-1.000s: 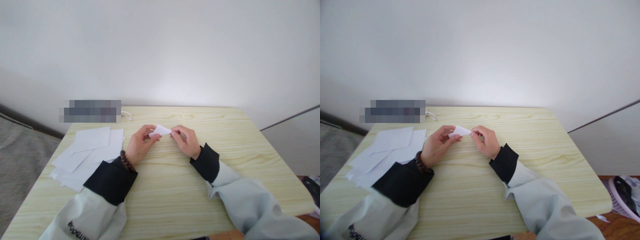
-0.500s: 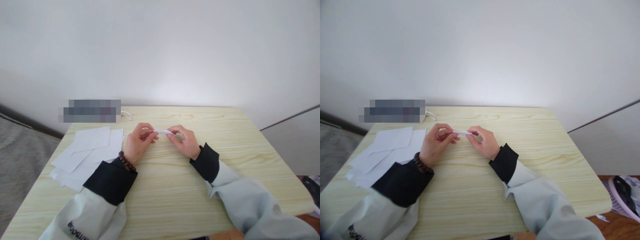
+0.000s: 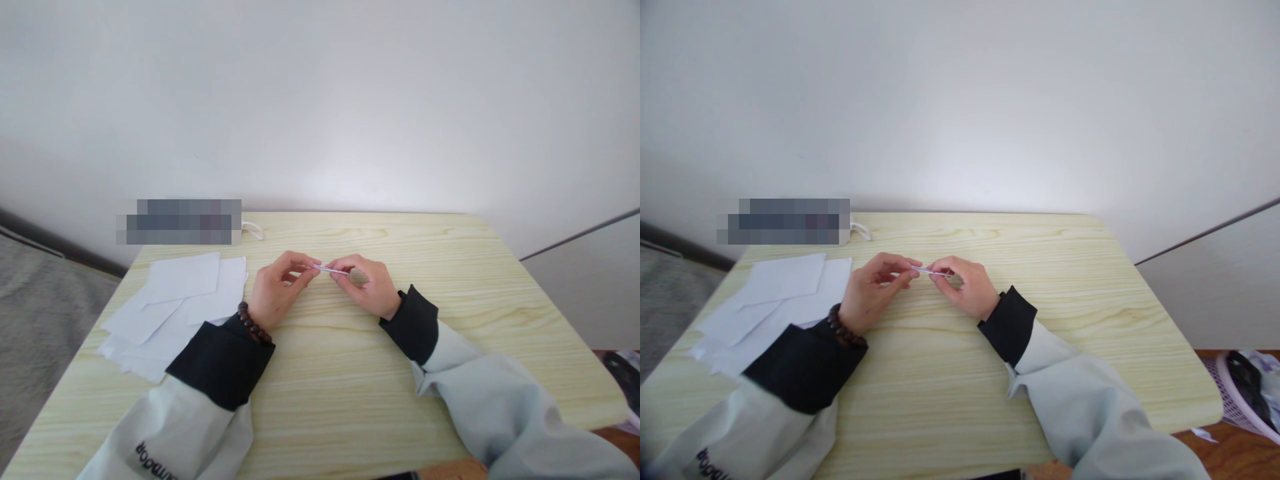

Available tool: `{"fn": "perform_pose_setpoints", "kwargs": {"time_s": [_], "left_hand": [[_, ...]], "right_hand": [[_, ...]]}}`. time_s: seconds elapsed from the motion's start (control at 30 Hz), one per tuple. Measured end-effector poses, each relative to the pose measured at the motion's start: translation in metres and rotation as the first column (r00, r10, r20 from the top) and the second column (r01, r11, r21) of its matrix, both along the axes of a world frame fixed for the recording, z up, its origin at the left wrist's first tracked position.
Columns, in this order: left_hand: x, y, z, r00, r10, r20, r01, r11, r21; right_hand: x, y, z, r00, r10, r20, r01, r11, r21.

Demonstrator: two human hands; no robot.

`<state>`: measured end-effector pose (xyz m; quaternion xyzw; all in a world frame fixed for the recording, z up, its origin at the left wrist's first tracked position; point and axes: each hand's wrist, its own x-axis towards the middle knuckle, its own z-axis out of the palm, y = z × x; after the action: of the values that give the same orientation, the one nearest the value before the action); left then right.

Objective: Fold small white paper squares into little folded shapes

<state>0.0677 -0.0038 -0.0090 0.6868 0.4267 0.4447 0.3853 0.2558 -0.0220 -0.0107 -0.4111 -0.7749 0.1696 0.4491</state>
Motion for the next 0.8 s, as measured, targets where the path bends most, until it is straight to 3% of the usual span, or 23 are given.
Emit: {"fn": "perform_pose_setpoints", "kwargs": {"time_s": [0.6, 0.8], "left_hand": [[-0.0026, 0.0006, 0.0024, 0.996, 0.012, -0.083, -0.001, 0.992, 0.129], [-0.0022, 0.0007, 0.0000, 0.998, 0.040, -0.041, -0.036, 0.996, 0.080]], "right_hand": [[0.0004, -0.0010, -0.0012, 0.997, -0.077, -0.002, 0.077, 0.997, -0.002], [0.0019, -0.0002, -0.0030, 0.996, -0.085, -0.002, 0.085, 0.996, -0.003]]}}
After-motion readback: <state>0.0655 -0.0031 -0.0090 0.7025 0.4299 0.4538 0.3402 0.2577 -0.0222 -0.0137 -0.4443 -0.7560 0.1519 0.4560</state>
